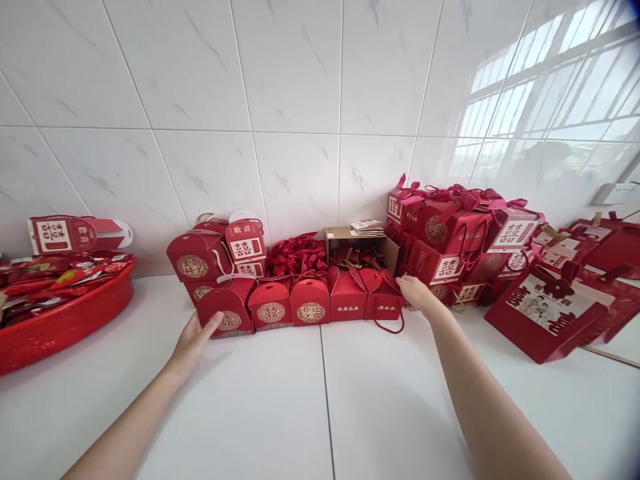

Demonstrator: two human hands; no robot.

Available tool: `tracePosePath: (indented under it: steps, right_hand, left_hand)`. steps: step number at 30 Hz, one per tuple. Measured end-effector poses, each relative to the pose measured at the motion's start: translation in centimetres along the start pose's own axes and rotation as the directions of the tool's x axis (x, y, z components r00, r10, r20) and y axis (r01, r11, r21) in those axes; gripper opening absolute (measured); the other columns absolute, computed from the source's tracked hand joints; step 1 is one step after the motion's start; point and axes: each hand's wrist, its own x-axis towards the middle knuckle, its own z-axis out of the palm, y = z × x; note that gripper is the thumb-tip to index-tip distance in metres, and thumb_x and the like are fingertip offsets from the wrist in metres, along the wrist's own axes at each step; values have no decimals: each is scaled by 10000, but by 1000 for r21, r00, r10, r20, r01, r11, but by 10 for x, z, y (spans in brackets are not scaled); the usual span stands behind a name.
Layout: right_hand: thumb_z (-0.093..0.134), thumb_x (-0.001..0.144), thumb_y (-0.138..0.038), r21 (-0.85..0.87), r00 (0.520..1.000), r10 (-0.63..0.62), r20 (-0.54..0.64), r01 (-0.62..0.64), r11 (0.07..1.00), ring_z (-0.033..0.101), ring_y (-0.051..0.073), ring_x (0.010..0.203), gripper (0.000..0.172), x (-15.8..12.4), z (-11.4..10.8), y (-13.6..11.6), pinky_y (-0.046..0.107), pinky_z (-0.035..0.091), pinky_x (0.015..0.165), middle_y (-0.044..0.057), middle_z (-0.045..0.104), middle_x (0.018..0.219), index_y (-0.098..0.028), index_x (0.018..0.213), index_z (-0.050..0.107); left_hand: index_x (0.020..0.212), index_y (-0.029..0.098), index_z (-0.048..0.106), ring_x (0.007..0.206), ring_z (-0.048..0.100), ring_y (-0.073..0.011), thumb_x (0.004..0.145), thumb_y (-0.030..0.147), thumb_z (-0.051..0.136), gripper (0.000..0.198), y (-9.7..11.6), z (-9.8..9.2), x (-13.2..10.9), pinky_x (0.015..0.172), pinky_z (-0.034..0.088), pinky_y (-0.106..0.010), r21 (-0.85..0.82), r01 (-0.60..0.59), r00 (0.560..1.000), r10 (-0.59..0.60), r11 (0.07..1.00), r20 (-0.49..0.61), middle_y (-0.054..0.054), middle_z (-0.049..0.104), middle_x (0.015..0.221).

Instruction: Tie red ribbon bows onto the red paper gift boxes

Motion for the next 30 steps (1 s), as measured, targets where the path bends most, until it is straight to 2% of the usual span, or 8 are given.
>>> tracePosePath:
  steps: [4, 7, 10, 16, 22, 25, 27, 30]
  right_hand:
    - [423, 817, -444, -17, 996, 71, 62, -70, 997, 626, 214, 639, 394, -6, -9, -6, 307, 477, 553, 193, 633, 1038, -128, 925, 633]
    - [443, 817, -482, -26, 994, 89, 67, -88, 996, 616, 203, 595, 430, -8, -12, -7, 307, 474, 537, 199, 632, 1043, -118, 944, 633]
    - [439, 830, -471, -34, 996, 71, 51, -69, 997, 610, 201, 604, 417, -7, -9, -7, 297, 465, 547, 174, 660, 945, -118, 931, 637]
    - [430, 835, -431, -76, 1000, 2, -22, -4, 997, 622, 244, 735, 386, -3, -7, -5, 303, 441, 645, 130, 671, 786, -125, 811, 665]
    - [400, 834, -432, -58, 984, -64, -166, 55, 997, 611, 233, 821, 382, -3, -14, -5, 278, 418, 694, 88, 689, 875, -175, 909, 672]
    - [399, 822, -427, -25, 980, -64, -187, 61, 998, 609, 225, 765, 396, -2, -12, -4, 274, 411, 658, 79, 692, 803, -165, 867, 692]
    - [420, 801, -428, 2, 982, -62, -178, 63, 998, 603, 219, 711, 395, -1, -8, -3, 273, 404, 626, 66, 681, 718, -158, 828, 708]
    - [450, 771, -433, 47, 984, -61, -168, 70, 996, 597, 208, 680, 395, 1, -2, -1, 269, 401, 604, 49, 675, 677, -151, 827, 722]
  left_hand:
    - [1083, 184, 540, 1023, 614, -295, 684, 786, 391, 738, -2, -18, 12, 815, 521, -402, -165, 164, 986, -157, 973, 53, -109, 696, 1019]
    - [1018, 169, 549, 928, 646, -281, 744, 775, 228, 738, 1, -26, 16, 741, 539, -393, -238, 263, 965, -258, 935, 55, -114, 707, 918]
    - [964, 181, 542, 854, 662, -248, 803, 692, 264, 604, 5, -26, 16, 704, 541, -363, -229, 301, 953, -300, 926, 41, -96, 702, 866]
    - [924, 183, 551, 841, 653, -228, 838, 600, 361, 466, 2, -20, 15, 715, 537, -338, -287, 267, 963, -264, 920, 50, -66, 698, 830]
    - [821, 203, 544, 805, 643, -233, 863, 515, 375, 357, -4, -27, 22, 677, 530, -343, -300, 208, 966, -243, 931, -84, -41, 687, 766]
    - [796, 206, 533, 768, 637, -232, 864, 510, 357, 359, -4, -29, 25, 620, 511, -332, -292, 204, 960, -249, 934, -125, -35, 674, 709]
    - [793, 202, 541, 765, 635, -241, 857, 522, 349, 379, -3, -30, 26, 602, 498, -334, -285, 217, 961, -256, 933, -105, -38, 678, 700]
    - [829, 189, 561, 811, 635, -257, 854, 545, 330, 425, -1, -29, 25, 632, 500, -351, -287, 262, 962, -275, 922, -5, -56, 702, 766]
